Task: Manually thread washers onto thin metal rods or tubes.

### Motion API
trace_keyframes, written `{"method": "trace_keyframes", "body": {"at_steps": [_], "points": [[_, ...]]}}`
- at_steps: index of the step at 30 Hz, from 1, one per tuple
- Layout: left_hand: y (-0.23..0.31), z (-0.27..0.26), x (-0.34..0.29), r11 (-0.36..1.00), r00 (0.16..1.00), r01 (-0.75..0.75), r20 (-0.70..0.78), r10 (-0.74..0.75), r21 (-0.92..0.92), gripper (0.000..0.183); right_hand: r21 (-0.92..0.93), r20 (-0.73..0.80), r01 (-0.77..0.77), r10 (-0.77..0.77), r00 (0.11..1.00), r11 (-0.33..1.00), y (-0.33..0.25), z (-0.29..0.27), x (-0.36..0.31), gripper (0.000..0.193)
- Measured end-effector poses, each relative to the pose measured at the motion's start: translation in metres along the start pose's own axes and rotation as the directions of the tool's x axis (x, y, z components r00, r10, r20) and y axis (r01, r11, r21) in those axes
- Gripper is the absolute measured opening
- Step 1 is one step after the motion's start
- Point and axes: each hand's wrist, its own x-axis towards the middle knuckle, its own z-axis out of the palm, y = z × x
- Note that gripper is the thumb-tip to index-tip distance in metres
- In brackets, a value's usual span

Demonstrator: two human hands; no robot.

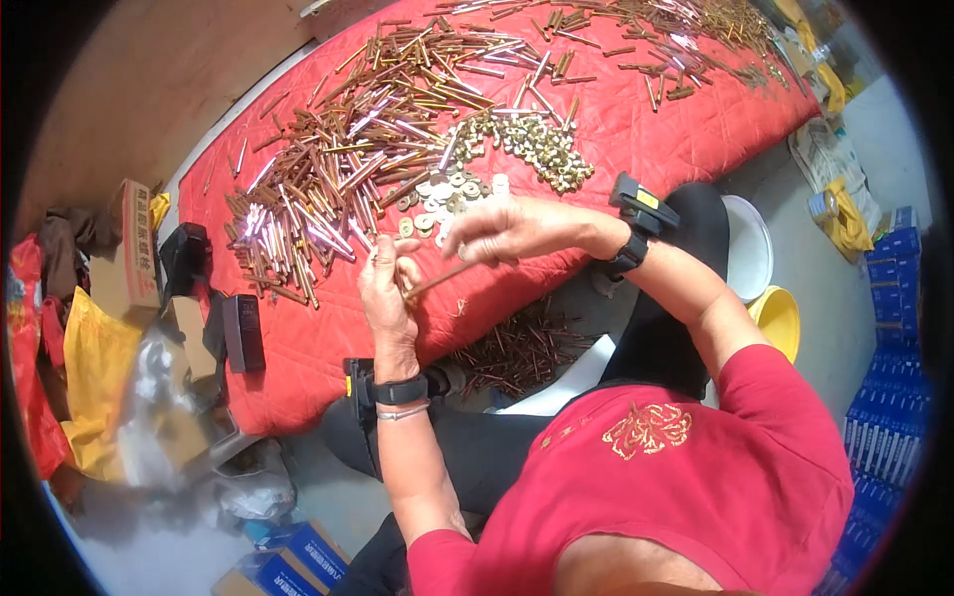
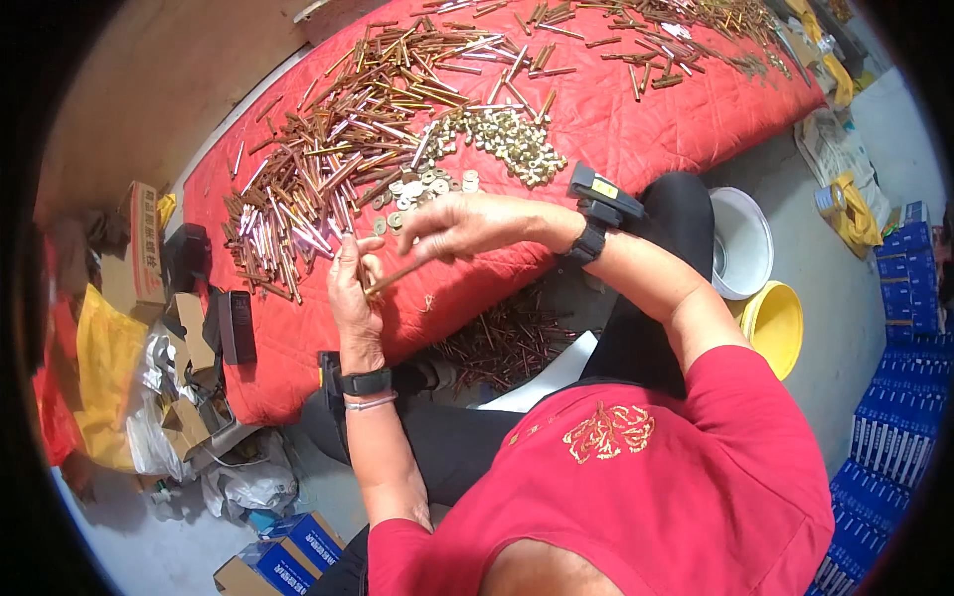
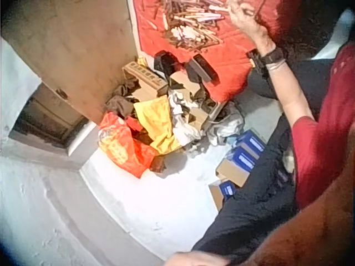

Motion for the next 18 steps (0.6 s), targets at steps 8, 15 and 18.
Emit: {"method": "trace_keyframes", "body": {"at_steps": [8,15,18], "points": [[-0.014,-0.017,0.009,0.786,0.934,0.347,0.260,-0.244,-0.512,0.044,-0.765,-0.506,-0.139,-0.453,0.734,0.629,0.072,-0.101,0.092,0.013],[-0.024,-0.015,0.017,1.000,0.978,-0.008,-0.211,0.007,-0.004,0.009,-0.748,-0.662,-0.582,-0.406,0.629,0.319,0.114,-0.149,0.146,0.016],[-0.022,-0.021,0.023,0.953,0.940,-0.122,-0.277,0.202,0.279,0.013,-0.690,-0.708,-0.576,-0.243,0.663,0.437,0.105,-0.158,0.149,0.014]]}}
